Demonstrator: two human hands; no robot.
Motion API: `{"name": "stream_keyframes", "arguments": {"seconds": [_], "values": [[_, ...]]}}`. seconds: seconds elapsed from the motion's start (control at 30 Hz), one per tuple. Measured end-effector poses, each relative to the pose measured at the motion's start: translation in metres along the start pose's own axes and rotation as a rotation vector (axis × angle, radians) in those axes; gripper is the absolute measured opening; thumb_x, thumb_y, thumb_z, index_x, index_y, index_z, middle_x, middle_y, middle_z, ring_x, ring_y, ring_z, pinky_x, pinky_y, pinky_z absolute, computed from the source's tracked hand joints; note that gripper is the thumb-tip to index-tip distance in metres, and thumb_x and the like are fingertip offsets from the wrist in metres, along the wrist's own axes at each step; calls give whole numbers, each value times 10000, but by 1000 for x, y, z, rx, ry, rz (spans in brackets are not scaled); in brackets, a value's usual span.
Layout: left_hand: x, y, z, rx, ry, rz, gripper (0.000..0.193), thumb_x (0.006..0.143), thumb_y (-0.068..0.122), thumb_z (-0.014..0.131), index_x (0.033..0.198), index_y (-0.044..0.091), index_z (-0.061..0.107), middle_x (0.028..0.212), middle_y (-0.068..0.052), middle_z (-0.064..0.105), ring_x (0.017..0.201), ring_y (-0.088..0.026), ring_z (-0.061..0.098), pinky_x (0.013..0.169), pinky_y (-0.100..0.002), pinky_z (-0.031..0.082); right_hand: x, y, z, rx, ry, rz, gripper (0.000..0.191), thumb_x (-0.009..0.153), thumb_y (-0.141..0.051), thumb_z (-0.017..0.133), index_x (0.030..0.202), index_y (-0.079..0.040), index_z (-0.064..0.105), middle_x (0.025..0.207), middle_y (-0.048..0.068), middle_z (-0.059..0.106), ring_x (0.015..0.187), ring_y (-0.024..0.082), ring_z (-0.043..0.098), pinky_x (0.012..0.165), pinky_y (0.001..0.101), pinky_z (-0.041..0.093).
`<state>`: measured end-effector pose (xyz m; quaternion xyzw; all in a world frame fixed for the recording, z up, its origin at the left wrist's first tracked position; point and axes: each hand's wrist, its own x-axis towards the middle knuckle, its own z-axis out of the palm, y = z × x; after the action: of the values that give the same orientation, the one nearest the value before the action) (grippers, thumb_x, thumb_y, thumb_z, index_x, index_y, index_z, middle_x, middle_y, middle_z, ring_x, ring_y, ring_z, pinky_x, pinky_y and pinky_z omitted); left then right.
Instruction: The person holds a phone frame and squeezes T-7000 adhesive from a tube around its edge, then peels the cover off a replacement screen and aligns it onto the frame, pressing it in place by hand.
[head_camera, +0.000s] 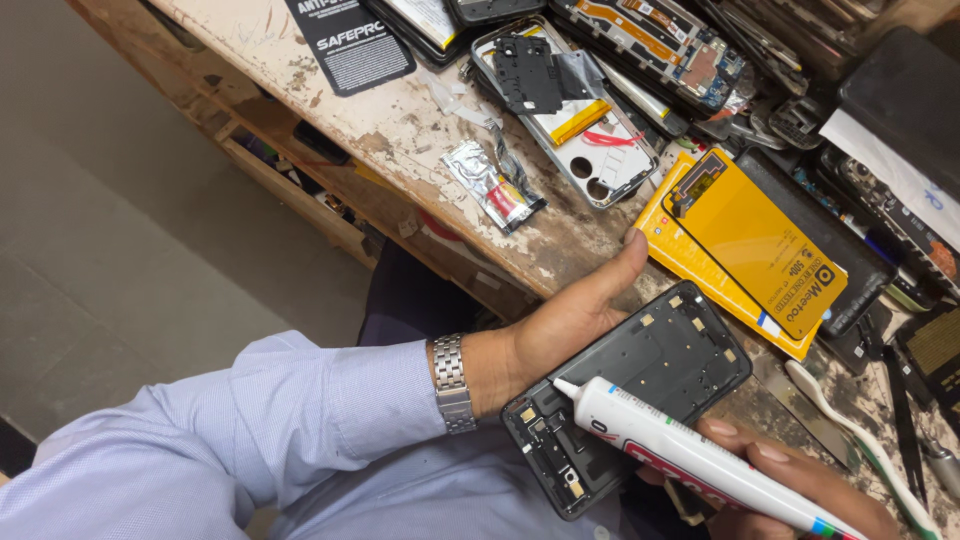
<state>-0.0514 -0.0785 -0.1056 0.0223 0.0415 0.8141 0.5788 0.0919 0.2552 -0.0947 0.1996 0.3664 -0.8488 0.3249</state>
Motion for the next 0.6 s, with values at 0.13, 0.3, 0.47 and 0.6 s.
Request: {"name": "stream_keyframes", "arguments": {"seconds": [0.13,0.3,0.47,0.6], "values": [[2,2,9,26,-3,23,1036,1029,854,368,1514,-55,472,1396,-229,610,1234,-267,631,1063,-370,523,1,4,64,-679,99,-401,400,1084,-139,450,1400,92,537,1178,387,694,862,235,722,784,308,586],[7,3,18,38,-56,49,1020,1081,823,292,1571,-62,419,1442,-248,589,1258,-281,645,1070,-389,541,4,42,122,-1113,373,-1041,279,1016,-104,588,1278,-18,545,1275,270,679,1147,312,732,974,395,627],[15,2,28,-2,-129,-1,1075,1098,860,254,1577,-87,430,1424,-265,597,1229,-302,666,1049,-399,559,1,36,130,-928,270,-1058,295,1031,-122,592,1298,3,567,1270,297,692,1163,389,749,1036,532,629],[24,1,37,11,-69,-19,1067,1055,854,240,1558,-64,448,1395,-248,627,1207,-295,684,1034,-388,573,-2,28,140,-946,306,-1085,289,1037,-128,580,1289,10,546,1269,306,683,1175,403,732,999,542,625]]}}
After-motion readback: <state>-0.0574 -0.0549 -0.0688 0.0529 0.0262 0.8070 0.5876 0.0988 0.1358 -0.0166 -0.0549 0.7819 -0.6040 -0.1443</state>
